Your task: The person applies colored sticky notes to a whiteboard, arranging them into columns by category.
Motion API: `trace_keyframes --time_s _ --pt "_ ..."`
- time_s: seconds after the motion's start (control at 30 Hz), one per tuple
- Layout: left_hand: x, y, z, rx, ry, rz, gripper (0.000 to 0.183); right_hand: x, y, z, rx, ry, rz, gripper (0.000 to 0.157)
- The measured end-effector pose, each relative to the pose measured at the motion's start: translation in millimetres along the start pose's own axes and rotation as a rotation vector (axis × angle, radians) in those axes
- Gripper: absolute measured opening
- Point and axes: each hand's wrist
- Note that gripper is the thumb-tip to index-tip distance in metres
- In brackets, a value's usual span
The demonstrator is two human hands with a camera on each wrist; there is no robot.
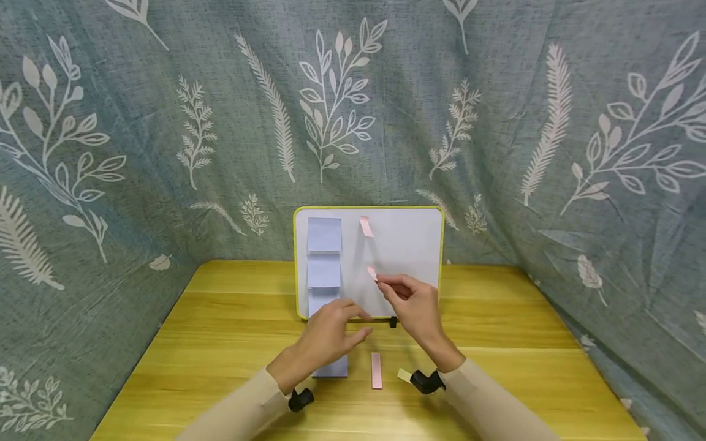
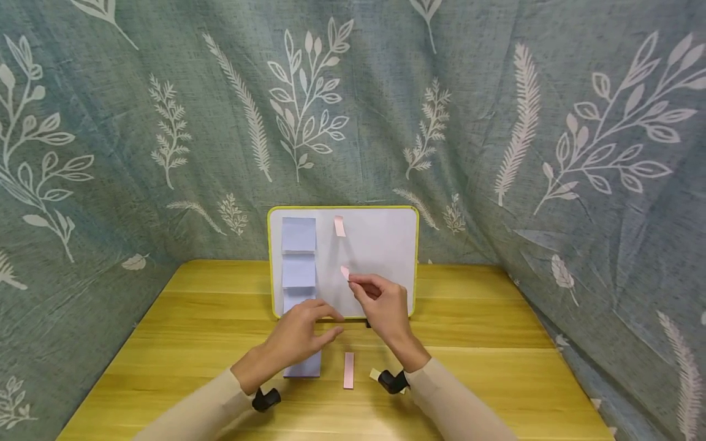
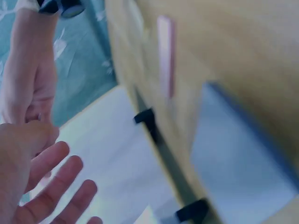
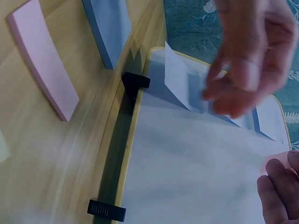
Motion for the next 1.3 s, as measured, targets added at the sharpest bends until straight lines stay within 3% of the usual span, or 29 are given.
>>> trace_keyframes --time_s 0.27,0.53,0.83,1.3 --pt "21.8 28.9 13.3 -0.015 0.001 -0.243 0.011 -14.8 4.9 -6.8 0.089 -0.052 -0.045 0.014" --pt "33.1 62.0 27.9 -0.034 0.051 -0.369 0.024 -29.2 8.5 -15.3 0.134 -0.08 -0.089 0.015" --pt "37.6 85.0 39.8 -0.037 0.169 -0.396 0.04 -36.2 10.3 -20.2 0.228 -0.13 -0.12 0.015" --pt "32.2 103.0 52.4 -0.073 0.282 -0.373 0.057 -38.3 13.4 -22.4 0.264 -0.151 -0.126 0.015"
Point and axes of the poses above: each hand's wrist, its own y-axis towards the middle knuckle, its own x-axis out of the back of the hand, z = x × y, and after that the axes turned 8 degrees about -z, right-handed
